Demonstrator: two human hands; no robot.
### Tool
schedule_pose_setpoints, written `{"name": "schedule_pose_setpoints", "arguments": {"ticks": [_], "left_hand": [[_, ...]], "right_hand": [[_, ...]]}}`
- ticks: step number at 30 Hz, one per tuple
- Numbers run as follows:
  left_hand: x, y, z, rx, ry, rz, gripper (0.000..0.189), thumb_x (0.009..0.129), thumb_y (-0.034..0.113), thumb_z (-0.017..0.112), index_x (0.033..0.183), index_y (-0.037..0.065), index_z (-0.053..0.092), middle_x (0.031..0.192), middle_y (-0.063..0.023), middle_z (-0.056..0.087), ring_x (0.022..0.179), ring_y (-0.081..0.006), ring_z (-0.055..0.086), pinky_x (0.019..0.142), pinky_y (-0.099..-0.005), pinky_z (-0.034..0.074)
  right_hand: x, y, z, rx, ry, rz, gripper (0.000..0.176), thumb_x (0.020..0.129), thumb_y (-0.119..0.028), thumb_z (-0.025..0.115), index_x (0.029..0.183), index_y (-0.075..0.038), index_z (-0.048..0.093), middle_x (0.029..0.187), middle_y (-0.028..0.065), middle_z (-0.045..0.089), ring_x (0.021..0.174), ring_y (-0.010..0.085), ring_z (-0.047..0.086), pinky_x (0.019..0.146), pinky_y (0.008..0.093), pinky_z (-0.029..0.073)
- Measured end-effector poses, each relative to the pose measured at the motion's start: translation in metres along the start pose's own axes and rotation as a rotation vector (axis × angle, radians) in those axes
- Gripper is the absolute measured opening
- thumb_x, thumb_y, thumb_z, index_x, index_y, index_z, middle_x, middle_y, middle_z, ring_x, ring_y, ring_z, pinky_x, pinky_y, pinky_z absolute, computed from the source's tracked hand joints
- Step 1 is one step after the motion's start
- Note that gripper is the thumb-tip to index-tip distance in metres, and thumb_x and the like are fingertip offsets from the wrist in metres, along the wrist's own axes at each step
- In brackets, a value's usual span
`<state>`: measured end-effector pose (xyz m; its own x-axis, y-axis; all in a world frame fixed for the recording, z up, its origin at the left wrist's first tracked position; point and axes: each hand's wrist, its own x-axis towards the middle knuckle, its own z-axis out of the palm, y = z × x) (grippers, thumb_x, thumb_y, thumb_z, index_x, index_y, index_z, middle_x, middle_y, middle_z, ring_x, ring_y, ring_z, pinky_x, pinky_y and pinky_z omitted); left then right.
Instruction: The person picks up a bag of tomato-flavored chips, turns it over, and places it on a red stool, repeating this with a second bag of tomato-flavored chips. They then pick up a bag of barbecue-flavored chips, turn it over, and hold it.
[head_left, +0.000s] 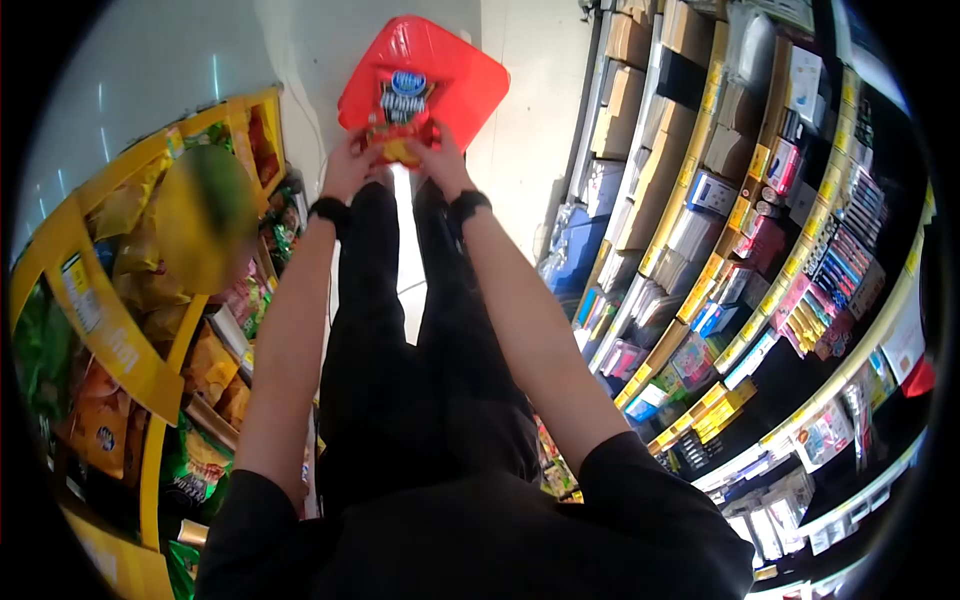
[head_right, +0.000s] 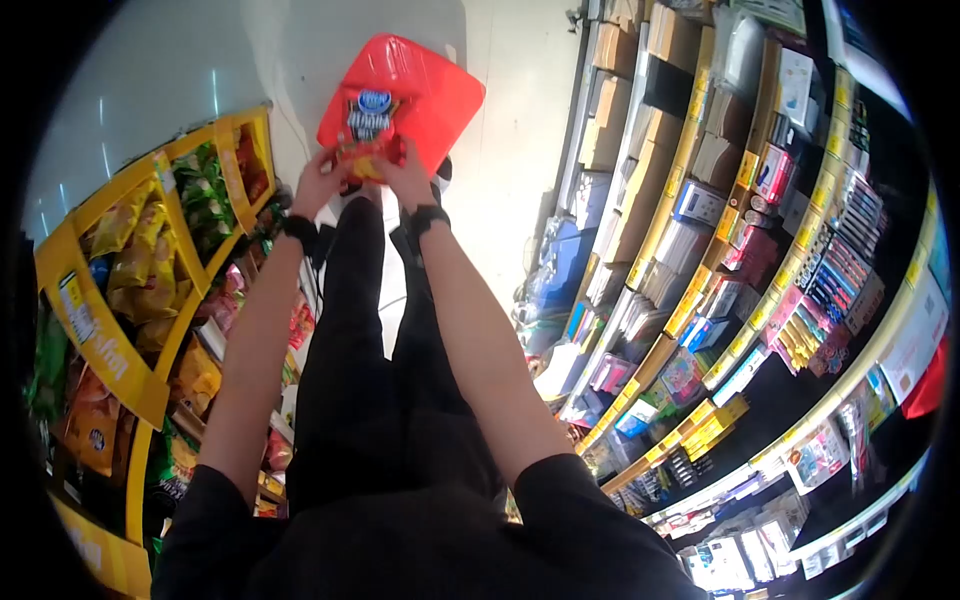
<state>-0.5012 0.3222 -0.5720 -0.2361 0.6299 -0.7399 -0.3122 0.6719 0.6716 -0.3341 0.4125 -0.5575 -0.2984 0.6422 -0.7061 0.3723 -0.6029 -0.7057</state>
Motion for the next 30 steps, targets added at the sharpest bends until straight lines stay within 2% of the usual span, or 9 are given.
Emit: {"name": "schedule_pose_setpoints", "arguments": {"ticks": [2,5,9,12,18,21,22,25,30], "left_hand": [[0.058,-0.03,-0.004,0.156,0.066,0.237,0.044,0.09,0.018,0.067,0.13,0.005,0.054,0.106,-0.0104,0.068,0.095,-0.0193,0.065,0.079,-0.0312,0.053],[0.087,0.017,-0.005,0.399,0.099,0.37,0.045,0.089,0.024,0.066,0.128,0.006,0.055,0.106,-0.0167,0.067,0.098,-0.0274,0.065,0.085,-0.0344,0.051],[0.122,0.036,-0.006,0.556,0.099,0.385,0.05,0.091,0.031,0.065,0.132,0.006,0.052,0.109,-0.0157,0.067,0.098,-0.0203,0.064,0.086,-0.0304,0.05],[0.132,0.034,-0.009,0.684,0.094,0.414,0.058,0.09,0.032,0.066,0.137,0.004,0.046,0.116,-0.0167,0.065,0.101,-0.0231,0.064,0.087,-0.0309,0.05],[0.127,-0.007,-0.015,0.673,0.28,0.306,0.082,0.083,0.036,0.074,0.141,-0.005,0.034,0.127,-0.0177,0.058,0.113,-0.0234,0.059,0.094,-0.0313,0.049],[0.128,-0.046,-0.033,0.617,0.181,0.21,0.092,0.074,0.047,0.079,0.136,-0.007,0.038,0.132,-0.0193,0.054,0.12,-0.0275,0.056,0.099,-0.0349,0.047],[0.122,-0.046,-0.035,0.405,-0.013,0.208,0.09,0.074,0.038,0.082,0.137,-0.008,0.036,0.131,-0.0202,0.053,0.119,-0.0277,0.055,0.099,-0.0342,0.047],[0.094,-0.038,-0.024,0.37,0.067,0.256,0.088,0.073,0.028,0.083,0.137,-0.008,0.036,0.127,-0.0192,0.055,0.117,-0.0257,0.056,0.098,-0.034,0.048],[0.076,-0.041,-0.016,0.286,0.163,0.115,0.078,0.073,0.019,0.083,0.133,-0.007,0.04,0.123,-0.0147,0.059,0.112,-0.0216,0.059,0.095,-0.0324,0.049]], "right_hand": [[0.03,-0.007,-0.007,-0.078,0.04,0.001,0.072,0.081,-0.028,0.074,0.139,-0.001,0.04,0.118,0.018,0.058,0.11,0.0265,0.058,0.091,0.032,0.049],[0.066,-0.011,-0.019,0.048,-0.04,-0.013,0.073,0.084,-0.029,0.072,0.141,-0.001,0.036,0.125,0.02,0.055,0.114,0.0277,0.056,0.092,0.0337,0.048],[0.083,-0.02,-0.025,0.131,-0.091,0.001,0.072,0.085,-0.027,0.07,0.141,0.001,0.035,0.13,0.0225,0.053,0.115,0.0279,0.055,0.095,0.0331,0.046],[0.092,-0.012,-0.022,0.076,-0.044,-0.012,0.071,0.084,-0.028,0.07,0.14,0.002,0.037,0.133,0.0244,0.051,0.117,0.0291,0.054,0.096,0.0339,0.046],[0.07,0.033,-0.045,-0.313,0.374,0.128,0.082,0.076,-0.026,0.07,0.143,0.004,0.032,0.133,0.0265,0.048,0.123,0.0372,0.05,0.101,0.0402,0.042],[0.067,0.086,-0.053,-0.184,0.489,0.228,0.085,0.073,-0.023,0.069,0.142,0.005,0.029,0.134,0.027,0.046,0.123,0.0403,0.049,0.103,0.0427,0.04],[0.066,0.095,-0.055,-0.123,0.407,0.233,0.086,0.074,-0.018,0.07,0.143,0.004,0.024,0.134,0.0245,0.047,0.122,0.0369,0.05,0.102,0.0411,0.042],[0.053,0.085,-0.057,0.208,0.174,0.231,0.085,0.076,-0.013,0.071,0.144,0.004,0.022,0.132,0.0217,0.048,0.12,0.0317,0.051,0.101,0.0378,0.043],[0.039,0.069,-0.058,0.245,0.204,0.299,0.081,0.082,-0.01,0.068,0.146,-0.001,0.021,0.134,0.017,0.048,0.12,0.027,0.052,0.1,0.0354,0.044]]}}
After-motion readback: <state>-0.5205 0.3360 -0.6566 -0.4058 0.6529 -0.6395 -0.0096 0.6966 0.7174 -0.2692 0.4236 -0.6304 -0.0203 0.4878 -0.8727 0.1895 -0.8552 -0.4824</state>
